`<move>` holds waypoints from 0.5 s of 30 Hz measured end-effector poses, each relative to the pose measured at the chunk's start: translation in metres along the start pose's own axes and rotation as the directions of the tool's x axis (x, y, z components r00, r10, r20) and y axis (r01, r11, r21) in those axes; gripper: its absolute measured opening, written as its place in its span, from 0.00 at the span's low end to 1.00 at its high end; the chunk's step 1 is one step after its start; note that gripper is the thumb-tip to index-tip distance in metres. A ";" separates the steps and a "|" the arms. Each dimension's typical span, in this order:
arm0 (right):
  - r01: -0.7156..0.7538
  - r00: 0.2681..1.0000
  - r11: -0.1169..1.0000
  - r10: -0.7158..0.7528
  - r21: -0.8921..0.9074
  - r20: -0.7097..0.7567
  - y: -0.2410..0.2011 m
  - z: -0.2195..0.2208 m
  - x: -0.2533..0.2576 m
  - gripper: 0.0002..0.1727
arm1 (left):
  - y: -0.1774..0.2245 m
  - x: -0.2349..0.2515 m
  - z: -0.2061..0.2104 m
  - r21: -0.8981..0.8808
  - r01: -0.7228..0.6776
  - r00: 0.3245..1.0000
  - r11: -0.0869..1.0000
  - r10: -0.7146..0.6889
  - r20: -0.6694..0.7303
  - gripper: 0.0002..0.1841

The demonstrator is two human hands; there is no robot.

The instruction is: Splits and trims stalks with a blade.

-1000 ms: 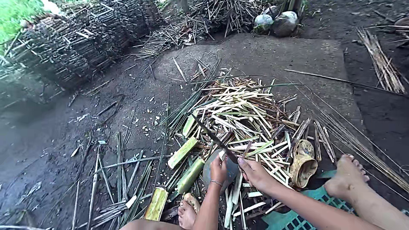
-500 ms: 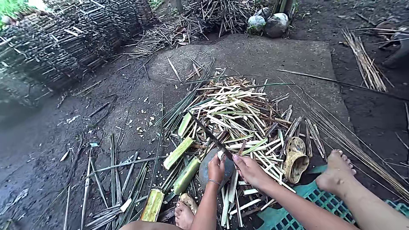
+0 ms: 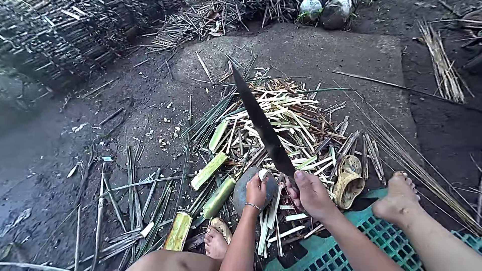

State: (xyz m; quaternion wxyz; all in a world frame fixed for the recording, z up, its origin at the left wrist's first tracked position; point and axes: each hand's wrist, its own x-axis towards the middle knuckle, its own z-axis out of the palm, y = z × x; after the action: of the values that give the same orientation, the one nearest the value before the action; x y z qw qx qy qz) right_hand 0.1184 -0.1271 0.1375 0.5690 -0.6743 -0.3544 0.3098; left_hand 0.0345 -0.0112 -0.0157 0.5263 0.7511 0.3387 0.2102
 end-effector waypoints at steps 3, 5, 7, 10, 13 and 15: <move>-0.089 0.996 0.995 0.089 -0.032 -0.017 0.009 0.009 0.001 0.25 | 0.003 0.000 0.000 0.014 -0.003 1.000 1.000 0.003 0.004 0.15; -0.197 0.980 0.976 0.198 -0.089 -0.004 0.027 0.014 0.003 0.26 | 0.002 0.000 -0.001 0.017 -0.006 1.000 1.000 0.006 0.001 0.14; -0.296 0.954 0.950 0.298 -0.101 0.011 0.043 0.017 0.003 0.27 | 0.004 -0.001 0.000 0.033 -0.010 1.000 0.999 0.010 0.009 0.13; -0.312 0.949 0.942 0.315 -0.123 0.001 0.051 0.018 0.002 0.28 | 0.003 0.000 -0.001 0.058 -0.032 0.999 0.998 0.031 0.013 0.13; -0.301 0.953 0.939 0.303 -0.169 -0.011 0.047 0.017 0.000 0.27 | 0.001 -0.001 0.001 0.057 -0.056 0.998 0.997 0.055 0.006 0.13; -0.288 0.957 0.941 0.288 -0.175 -0.028 0.038 0.016 -0.002 0.26 | 0.001 0.001 0.002 0.039 -0.063 0.998 0.997 0.064 -0.004 0.13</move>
State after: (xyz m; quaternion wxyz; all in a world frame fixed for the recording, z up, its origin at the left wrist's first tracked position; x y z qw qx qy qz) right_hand 0.1091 -0.1241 0.0970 0.4558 -0.7671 -0.2775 0.3561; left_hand 0.0366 -0.0117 -0.0152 0.5037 0.7710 0.3201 0.2223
